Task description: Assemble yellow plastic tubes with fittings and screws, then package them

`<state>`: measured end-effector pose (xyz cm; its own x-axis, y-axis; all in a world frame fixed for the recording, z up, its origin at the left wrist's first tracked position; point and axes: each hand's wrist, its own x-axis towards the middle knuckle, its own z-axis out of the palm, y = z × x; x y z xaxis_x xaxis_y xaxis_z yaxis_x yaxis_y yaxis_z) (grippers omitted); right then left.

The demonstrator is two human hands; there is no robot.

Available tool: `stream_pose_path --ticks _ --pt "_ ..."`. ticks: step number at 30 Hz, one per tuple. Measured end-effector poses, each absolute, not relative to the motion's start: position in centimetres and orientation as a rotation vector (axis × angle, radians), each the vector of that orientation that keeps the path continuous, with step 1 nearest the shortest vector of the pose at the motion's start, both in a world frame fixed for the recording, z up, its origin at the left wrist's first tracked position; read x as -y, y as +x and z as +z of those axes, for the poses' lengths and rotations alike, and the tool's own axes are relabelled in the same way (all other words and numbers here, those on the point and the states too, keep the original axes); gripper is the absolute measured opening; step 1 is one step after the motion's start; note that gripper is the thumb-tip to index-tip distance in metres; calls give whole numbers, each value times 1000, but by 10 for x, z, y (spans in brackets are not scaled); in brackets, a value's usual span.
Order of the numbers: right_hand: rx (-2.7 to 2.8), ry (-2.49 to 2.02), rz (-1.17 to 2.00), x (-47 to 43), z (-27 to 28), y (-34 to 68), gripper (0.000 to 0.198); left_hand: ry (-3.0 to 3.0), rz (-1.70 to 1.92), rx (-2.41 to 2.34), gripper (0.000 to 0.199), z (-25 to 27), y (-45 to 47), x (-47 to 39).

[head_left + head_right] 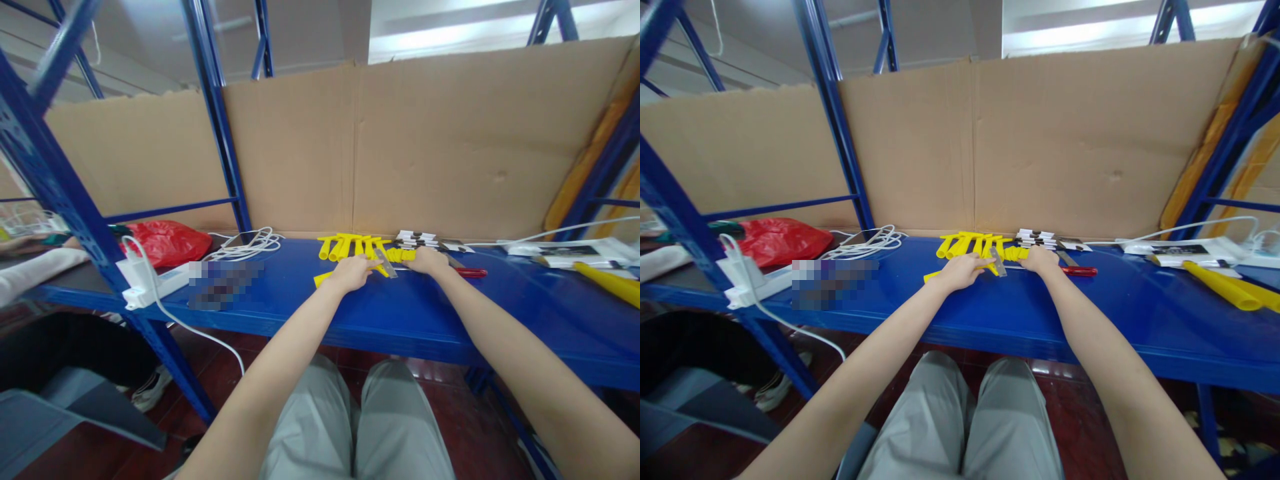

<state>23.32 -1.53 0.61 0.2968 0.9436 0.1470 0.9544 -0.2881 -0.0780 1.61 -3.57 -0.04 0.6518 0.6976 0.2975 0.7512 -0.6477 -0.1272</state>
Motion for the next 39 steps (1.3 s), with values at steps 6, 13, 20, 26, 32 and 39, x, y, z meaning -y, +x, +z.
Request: stream_pose_path --ticks 6,13,20,26,32,39 --pt "1728 -2424 -65 18 8 226 49 -2640 -331 1175 46 0 16 37" --pt "1701 -2388 -141 19 7 231 46 -2653 -332 1170 46 0 16 36" --pt "1541 -2333 -186 22 11 244 44 -2663 -348 1183 46 -2 16 35" --pt "1327 -2173 -206 33 21 257 38 -2674 -327 1175 46 -2 17 35" --pt "1193 -1756 23 35 26 253 20 -2665 -321 1178 46 -1 17 36" --pt "1012 -1274 748 43 27 223 14 -2684 -303 1177 46 -1 16 34"
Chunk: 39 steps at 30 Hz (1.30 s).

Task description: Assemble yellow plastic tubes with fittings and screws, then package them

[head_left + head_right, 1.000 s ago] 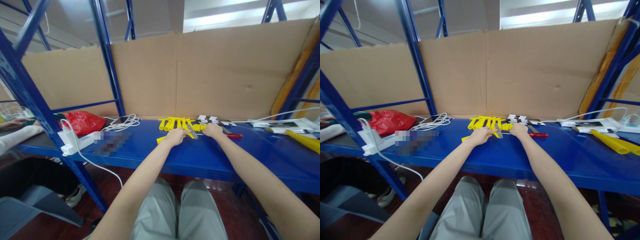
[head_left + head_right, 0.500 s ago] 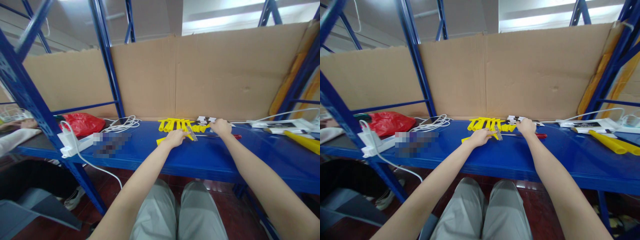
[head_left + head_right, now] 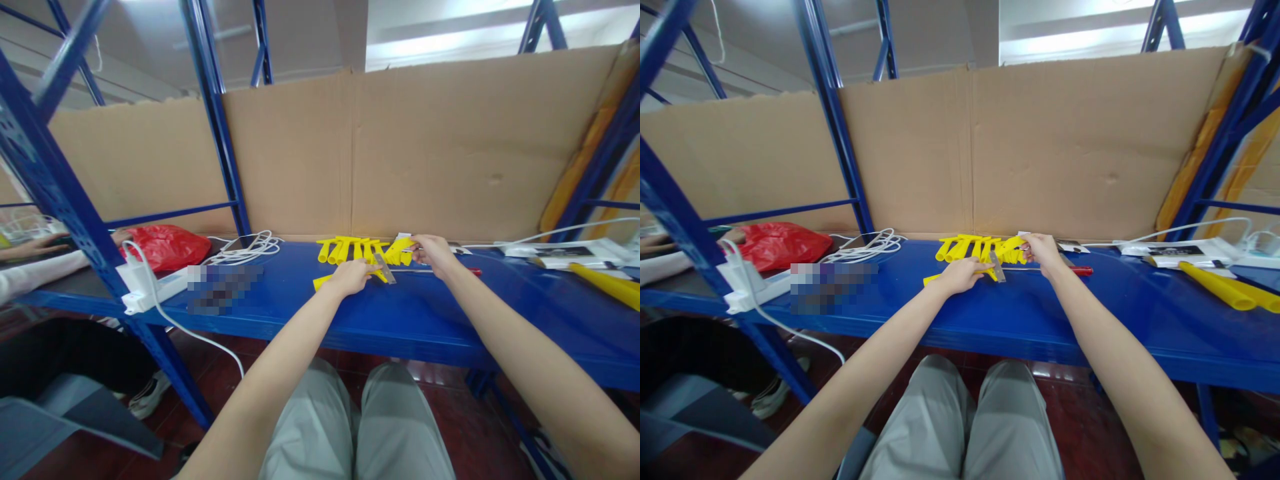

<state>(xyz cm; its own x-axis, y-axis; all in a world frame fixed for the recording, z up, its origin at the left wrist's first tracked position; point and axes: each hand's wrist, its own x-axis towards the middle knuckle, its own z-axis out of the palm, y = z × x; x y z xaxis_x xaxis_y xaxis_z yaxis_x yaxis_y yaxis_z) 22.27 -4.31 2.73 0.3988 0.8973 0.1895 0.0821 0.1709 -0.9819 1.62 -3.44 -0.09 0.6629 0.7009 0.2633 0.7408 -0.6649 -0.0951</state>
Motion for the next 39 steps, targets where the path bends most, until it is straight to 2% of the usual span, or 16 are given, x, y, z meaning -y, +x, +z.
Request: stream_pose_path --ticks 5,13,20,31,39 --pt "1004 -1146 1035 49 30 216 9 -2705 -323 1164 46 -5 16 30" --pt "1004 -1251 1172 45 22 215 21 -2682 -328 1152 46 -7 15 29" --pt "1078 -1312 1333 34 9 225 12 -2676 -310 1147 46 -7 15 29" --pt "1010 -1288 1344 38 16 219 15 -2679 -329 1164 46 -3 16 33" --pt "1055 -1263 1222 43 15 211 14 -2697 -388 1216 51 -3 17 33"
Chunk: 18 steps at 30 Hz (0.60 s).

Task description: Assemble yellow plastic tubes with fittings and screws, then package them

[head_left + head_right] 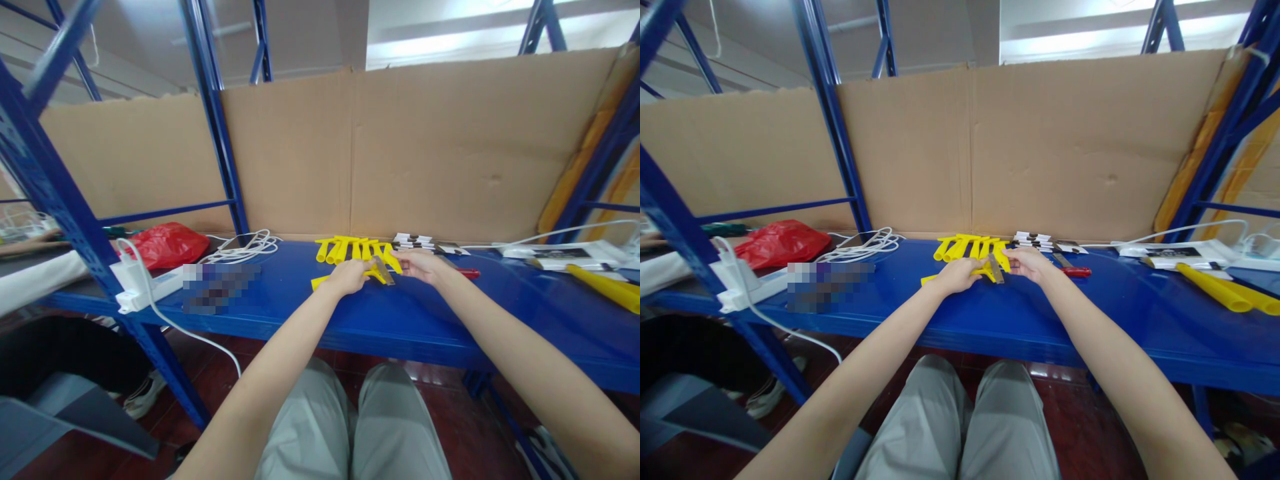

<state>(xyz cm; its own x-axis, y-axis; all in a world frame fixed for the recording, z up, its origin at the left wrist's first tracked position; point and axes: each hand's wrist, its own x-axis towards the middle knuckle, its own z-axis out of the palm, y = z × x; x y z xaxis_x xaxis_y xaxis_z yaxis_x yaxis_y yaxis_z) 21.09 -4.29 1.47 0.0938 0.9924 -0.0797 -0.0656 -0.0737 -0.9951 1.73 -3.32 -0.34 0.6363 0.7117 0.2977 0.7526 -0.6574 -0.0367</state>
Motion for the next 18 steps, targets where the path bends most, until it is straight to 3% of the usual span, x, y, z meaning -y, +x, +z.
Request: stream_pose_path --ticks 4,14,18 --pt "1162 -1263 1175 49 16 205 16 -2681 -379 1262 59 -5 18 32" --pt "1333 -1452 881 49 14 190 31 -2674 -370 1237 52 -6 19 31" --pt "1371 -1512 764 45 11 187 23 -2676 -381 1221 47 -8 19 30"
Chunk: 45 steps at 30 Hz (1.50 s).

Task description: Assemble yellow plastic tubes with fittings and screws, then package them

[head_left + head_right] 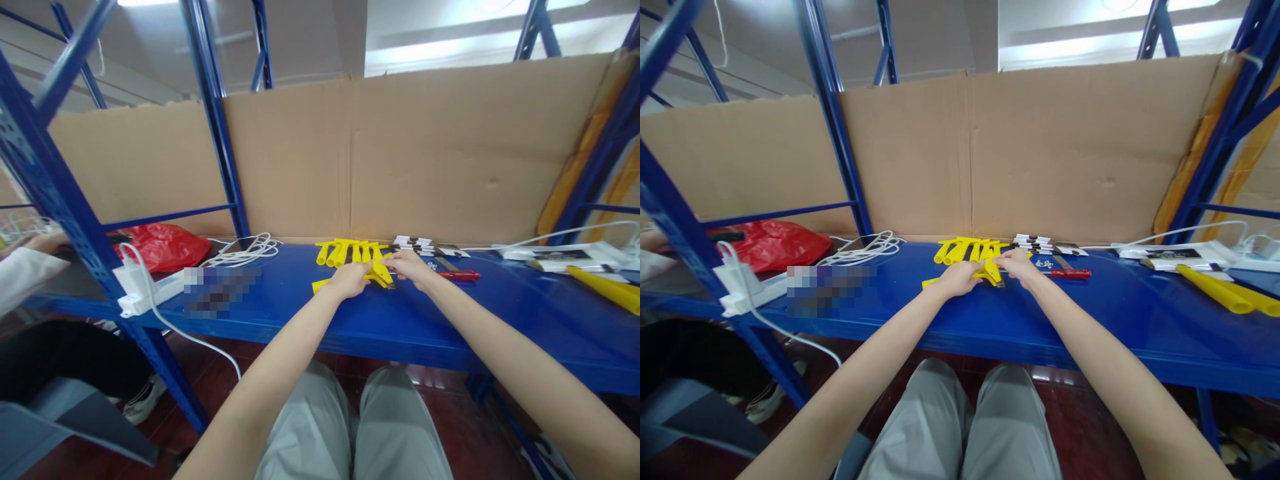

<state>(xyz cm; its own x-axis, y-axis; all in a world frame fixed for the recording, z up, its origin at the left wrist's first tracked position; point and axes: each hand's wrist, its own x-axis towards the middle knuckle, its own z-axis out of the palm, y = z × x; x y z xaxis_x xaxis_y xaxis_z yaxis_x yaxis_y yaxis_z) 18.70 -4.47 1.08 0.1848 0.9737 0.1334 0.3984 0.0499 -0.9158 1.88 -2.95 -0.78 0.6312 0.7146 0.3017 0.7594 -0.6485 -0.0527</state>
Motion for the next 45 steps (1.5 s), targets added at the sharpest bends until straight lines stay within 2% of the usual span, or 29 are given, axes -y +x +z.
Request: stream_pose_path --ticks 3,10,31,41,43,45 --pt "1417 -1558 654 40 8 188 16 -2674 -394 1228 49 -9 19 28" --pt "1469 -1565 585 36 2 191 18 -2682 -370 1215 57 -9 20 27" --pt "1491 -1598 545 36 -1 193 22 -2687 -338 1138 53 -8 20 31" --pt "1660 -1526 226 28 2 201 23 -2702 -276 1101 50 -4 21 36" --pt "1592 -1517 293 30 5 205 21 -2697 -295 1106 50 -3 22 38" --pt "1566 -1529 499 34 7 211 17 -2688 -312 1120 48 -4 22 38"
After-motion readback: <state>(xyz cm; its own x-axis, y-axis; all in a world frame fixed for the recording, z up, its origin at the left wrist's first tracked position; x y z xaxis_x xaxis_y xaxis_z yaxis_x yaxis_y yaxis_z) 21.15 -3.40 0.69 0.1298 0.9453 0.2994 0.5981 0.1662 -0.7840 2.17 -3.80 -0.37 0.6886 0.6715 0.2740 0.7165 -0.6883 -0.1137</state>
